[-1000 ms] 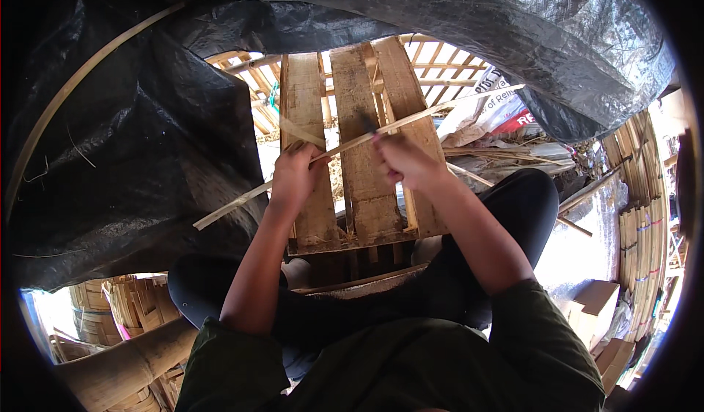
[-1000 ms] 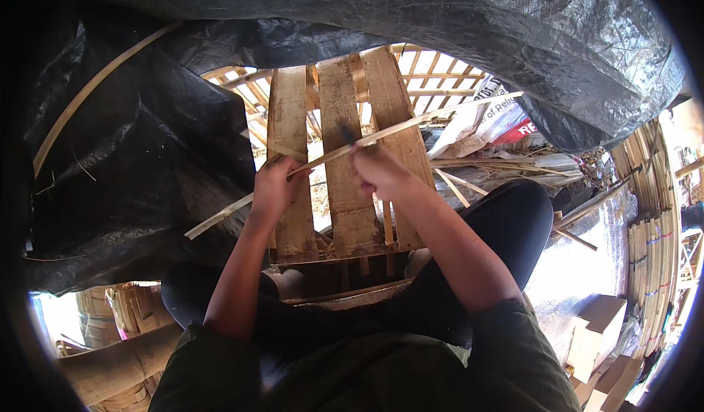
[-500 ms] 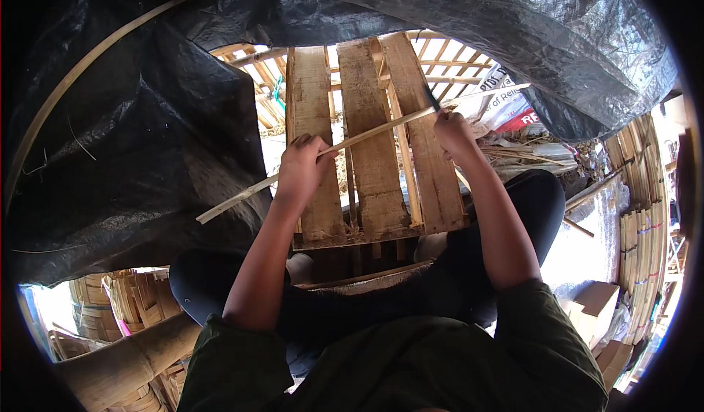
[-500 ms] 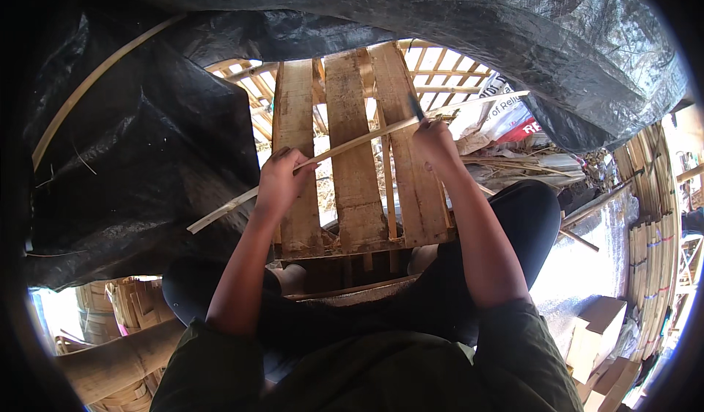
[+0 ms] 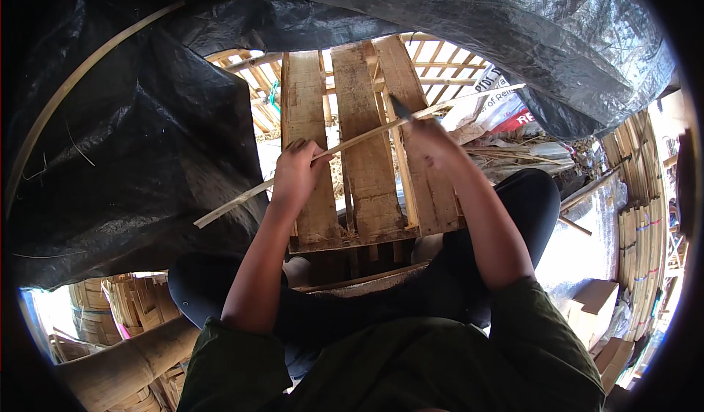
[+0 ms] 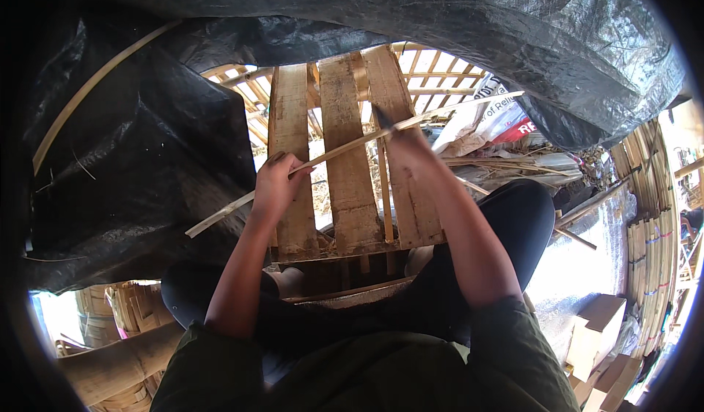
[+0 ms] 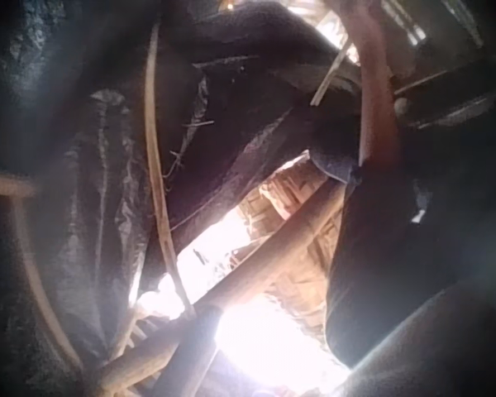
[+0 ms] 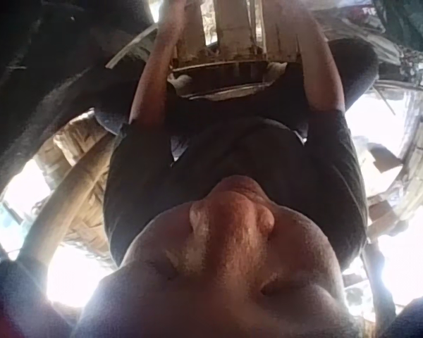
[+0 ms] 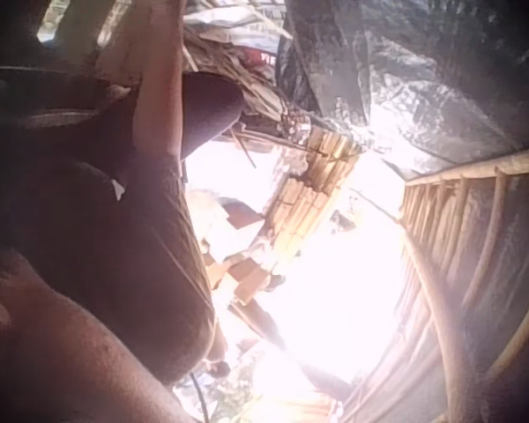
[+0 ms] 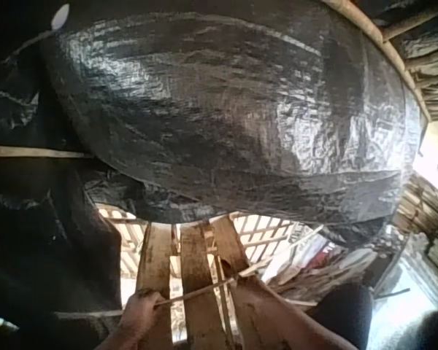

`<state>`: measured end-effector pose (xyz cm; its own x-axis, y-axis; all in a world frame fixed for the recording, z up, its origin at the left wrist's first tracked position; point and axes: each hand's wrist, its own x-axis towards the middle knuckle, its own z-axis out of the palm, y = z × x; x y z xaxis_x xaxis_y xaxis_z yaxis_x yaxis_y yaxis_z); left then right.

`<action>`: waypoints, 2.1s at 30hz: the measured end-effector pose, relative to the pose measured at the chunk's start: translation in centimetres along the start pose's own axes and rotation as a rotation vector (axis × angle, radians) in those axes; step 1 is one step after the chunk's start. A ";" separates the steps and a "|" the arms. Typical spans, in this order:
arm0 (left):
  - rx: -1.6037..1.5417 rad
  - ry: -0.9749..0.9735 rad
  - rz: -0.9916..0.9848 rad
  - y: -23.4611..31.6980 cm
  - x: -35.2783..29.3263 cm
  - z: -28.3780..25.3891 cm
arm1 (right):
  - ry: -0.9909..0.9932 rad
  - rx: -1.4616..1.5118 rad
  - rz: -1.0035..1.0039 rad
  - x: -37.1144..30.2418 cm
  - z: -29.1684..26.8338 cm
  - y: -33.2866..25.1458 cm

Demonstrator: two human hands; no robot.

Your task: Shaving a thin strip of wood using a small knife.

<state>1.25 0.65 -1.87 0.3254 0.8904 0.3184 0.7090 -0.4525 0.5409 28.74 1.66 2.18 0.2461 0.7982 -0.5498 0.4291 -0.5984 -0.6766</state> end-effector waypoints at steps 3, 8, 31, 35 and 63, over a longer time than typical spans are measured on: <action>-0.019 0.019 0.027 0.5 0.2 0.1 | 0.109 0.065 0.107 2.6 -2.4 1.2; 0.048 0.032 0.057 0.1 0.1 0.1 | 0.024 -0.007 0.018 -0.3 2.1 0.1; 0.019 0.078 0.076 0.4 0.0 0.1 | 0.142 0.337 0.033 1.6 1.2 2.7; 0.014 -0.007 -0.018 0.3 0.1 0.0 | 0.057 0.205 -0.134 -1.8 5.7 1.0; -0.022 0.067 0.063 -0.1 0.1 0.4 | -0.236 0.125 -0.215 -6.1 8.7 0.7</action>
<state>1.42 0.79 -2.19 0.3252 0.8553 0.4035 0.6742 -0.5089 0.5353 19.98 -4.21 0.84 -0.0524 0.8776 -0.4764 0.3357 -0.4339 -0.8361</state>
